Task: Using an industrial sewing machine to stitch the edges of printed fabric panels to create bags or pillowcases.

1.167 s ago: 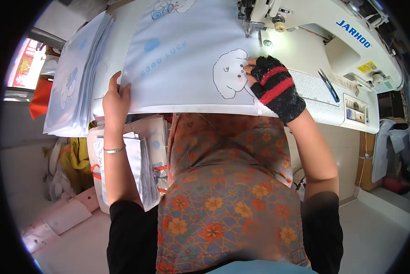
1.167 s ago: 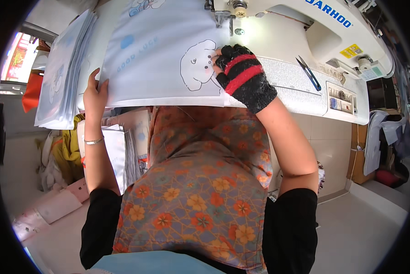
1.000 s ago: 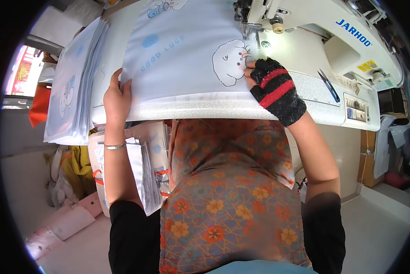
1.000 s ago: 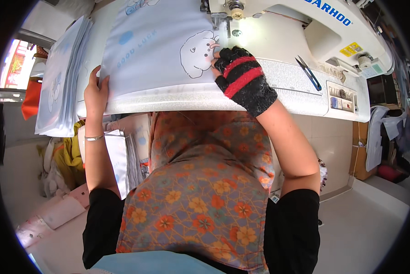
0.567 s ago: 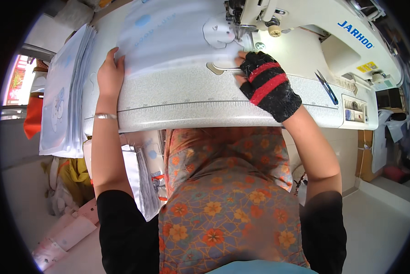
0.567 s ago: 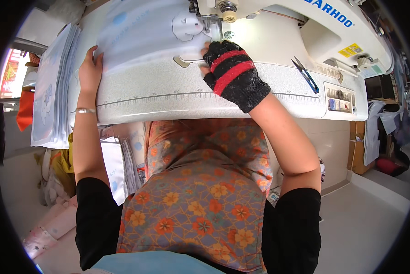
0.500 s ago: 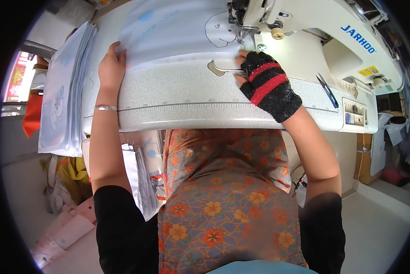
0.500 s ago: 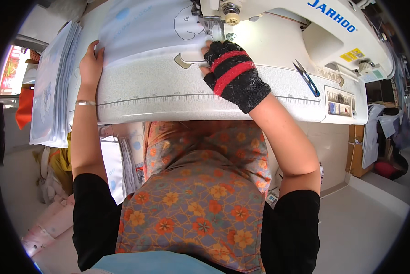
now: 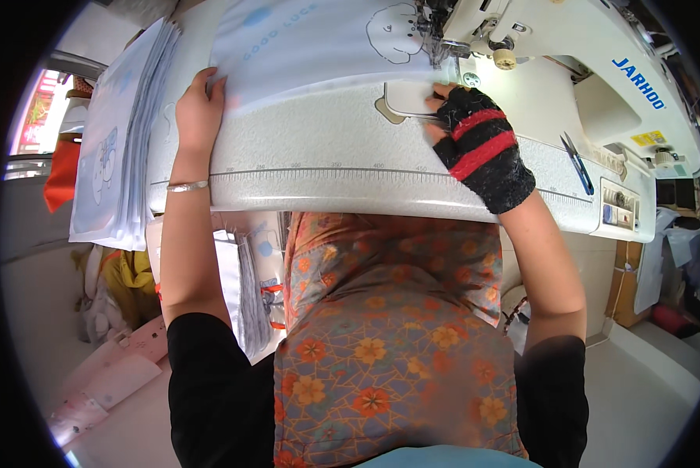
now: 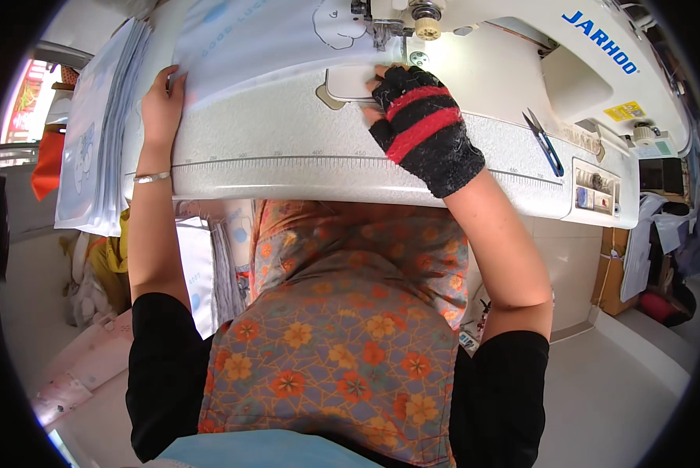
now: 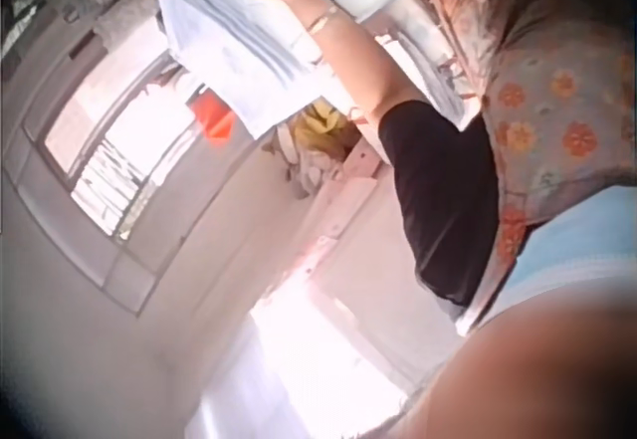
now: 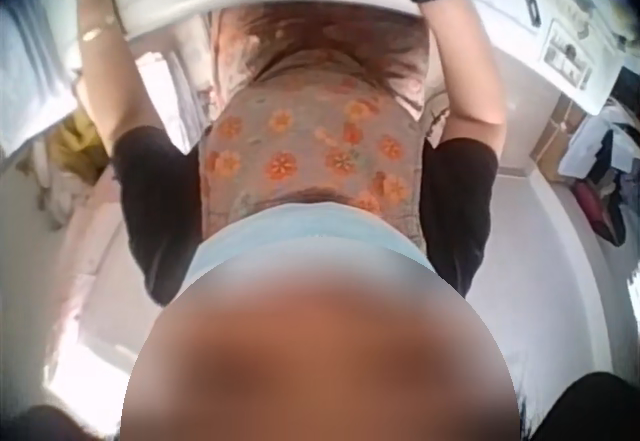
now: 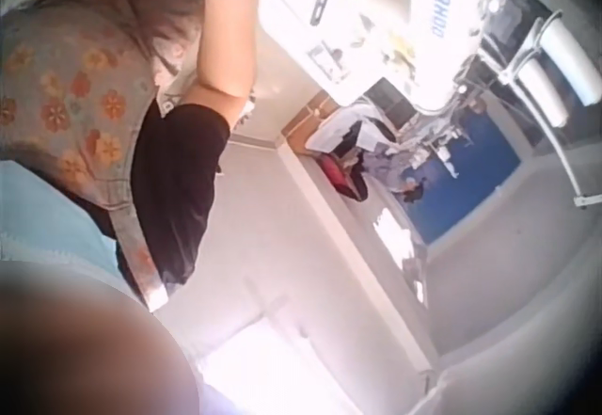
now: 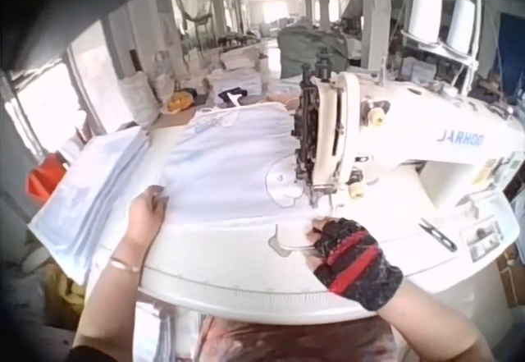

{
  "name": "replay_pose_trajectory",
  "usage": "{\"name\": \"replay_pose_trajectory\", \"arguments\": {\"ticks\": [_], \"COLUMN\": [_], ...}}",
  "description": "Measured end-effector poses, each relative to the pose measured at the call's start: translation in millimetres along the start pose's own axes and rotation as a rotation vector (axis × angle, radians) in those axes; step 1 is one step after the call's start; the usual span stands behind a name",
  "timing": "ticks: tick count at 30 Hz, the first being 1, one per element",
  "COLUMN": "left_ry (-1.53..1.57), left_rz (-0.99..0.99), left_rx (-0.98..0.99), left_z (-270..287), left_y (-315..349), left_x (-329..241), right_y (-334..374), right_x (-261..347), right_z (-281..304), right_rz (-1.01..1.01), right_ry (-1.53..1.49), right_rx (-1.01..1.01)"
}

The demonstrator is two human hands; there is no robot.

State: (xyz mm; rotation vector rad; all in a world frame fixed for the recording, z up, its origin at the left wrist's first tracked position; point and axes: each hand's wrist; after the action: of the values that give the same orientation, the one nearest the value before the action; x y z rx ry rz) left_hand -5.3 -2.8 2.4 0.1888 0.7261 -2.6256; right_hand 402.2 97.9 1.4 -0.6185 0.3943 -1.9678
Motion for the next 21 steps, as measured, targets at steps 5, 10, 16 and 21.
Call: {"name": "replay_pose_trajectory", "arguments": {"ticks": [5,10,16,21], "left_ry": [0.090,0.239,0.285,0.087], "left_rz": [-0.013,0.090,-0.176,-0.371], "left_rx": [-0.003,0.042,0.127,0.012], "left_z": [7.0,17.7,56.5,65.3], "left_y": [13.7,35.8,94.9,105.6], "left_x": [3.4,8.7,7.4,-7.1], "right_y": [1.4,2.0,3.0,-0.9], "right_x": [0.1,0.0,-2.9,-4.0], "right_z": [-0.6,-1.1,-5.0,-6.8], "right_rz": [-0.078,-0.051,-0.030,-0.054], "right_ry": [-0.080,-0.064,-0.047,-0.108], "right_rx": [0.005,-0.018,-0.054,-0.068]}}
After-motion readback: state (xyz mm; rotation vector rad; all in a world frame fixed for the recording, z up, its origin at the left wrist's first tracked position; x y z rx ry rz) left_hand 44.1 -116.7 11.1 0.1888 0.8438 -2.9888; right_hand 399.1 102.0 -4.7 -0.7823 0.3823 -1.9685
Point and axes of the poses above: each hand's wrist, its own y-axis away from the middle knuckle, its own z-axis out of the back of the hand, x = y × z, and after that the axes turned 3 degrees about -y, right-handed
